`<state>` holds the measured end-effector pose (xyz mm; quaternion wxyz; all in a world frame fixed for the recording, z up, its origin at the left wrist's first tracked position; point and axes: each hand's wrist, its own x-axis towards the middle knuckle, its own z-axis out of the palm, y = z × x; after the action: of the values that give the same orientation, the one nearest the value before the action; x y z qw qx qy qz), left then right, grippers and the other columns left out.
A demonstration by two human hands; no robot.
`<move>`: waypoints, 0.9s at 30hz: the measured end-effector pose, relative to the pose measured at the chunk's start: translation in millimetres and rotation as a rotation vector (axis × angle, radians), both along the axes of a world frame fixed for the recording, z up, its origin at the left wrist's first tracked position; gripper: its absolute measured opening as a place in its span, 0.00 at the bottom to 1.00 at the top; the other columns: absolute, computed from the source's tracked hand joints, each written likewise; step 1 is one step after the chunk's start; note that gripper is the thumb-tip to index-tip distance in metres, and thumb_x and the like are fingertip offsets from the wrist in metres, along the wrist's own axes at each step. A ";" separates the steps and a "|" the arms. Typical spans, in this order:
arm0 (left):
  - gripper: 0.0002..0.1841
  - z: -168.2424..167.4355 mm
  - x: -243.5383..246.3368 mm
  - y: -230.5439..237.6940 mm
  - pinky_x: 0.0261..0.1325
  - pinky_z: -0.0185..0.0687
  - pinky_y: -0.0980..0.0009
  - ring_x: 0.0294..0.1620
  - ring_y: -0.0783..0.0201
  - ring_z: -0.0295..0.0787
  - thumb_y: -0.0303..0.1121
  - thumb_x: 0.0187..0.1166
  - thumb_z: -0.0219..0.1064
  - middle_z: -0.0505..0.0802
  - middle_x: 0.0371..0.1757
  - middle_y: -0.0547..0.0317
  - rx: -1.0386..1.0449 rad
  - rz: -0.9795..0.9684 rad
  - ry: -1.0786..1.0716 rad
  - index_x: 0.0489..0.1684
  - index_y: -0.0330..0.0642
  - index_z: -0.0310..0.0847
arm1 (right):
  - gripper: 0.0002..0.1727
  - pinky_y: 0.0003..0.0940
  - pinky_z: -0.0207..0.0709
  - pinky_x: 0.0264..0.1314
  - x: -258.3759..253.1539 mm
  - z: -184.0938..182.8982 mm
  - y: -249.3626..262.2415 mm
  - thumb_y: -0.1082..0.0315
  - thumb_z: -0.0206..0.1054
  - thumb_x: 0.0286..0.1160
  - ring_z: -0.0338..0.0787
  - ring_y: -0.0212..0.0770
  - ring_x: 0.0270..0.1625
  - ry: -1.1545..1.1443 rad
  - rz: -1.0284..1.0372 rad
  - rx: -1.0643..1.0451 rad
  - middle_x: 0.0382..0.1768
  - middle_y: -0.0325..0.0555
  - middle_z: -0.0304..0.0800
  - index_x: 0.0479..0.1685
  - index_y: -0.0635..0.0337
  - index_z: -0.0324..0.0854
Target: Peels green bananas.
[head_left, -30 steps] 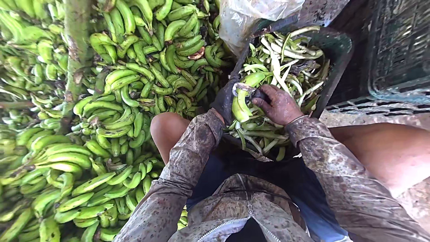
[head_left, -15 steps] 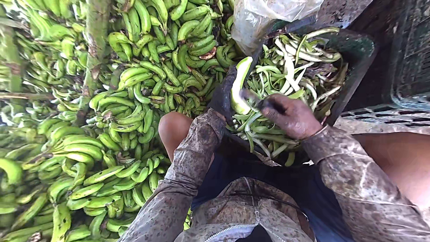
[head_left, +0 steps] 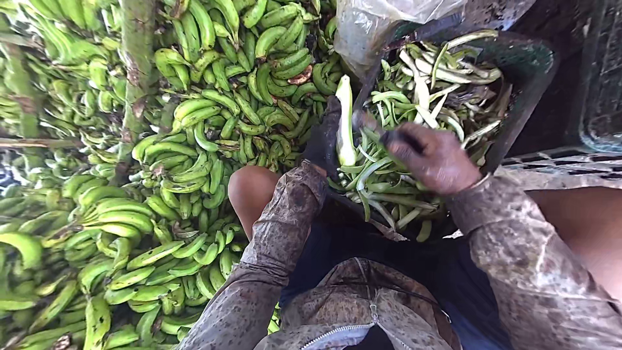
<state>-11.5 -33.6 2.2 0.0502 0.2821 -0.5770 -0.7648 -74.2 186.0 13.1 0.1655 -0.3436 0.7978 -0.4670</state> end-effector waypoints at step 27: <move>0.19 5.6 -29.9 20.9 0.43 0.92 0.65 0.38 0.67 0.91 0.43 0.93 0.53 0.89 0.43 0.58 -0.085 0.434 0.247 0.74 0.43 0.70 | 0.28 0.54 0.87 0.48 30.5 -16.3 -22.7 0.44 0.56 0.88 0.93 0.51 0.46 0.057 0.017 0.063 0.50 0.56 0.90 0.59 0.63 0.82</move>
<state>-41.4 -12.8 7.8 0.2952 0.3015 -0.5241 -0.7397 -43.8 163.3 -3.3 0.1574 -0.3581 0.8136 -0.4303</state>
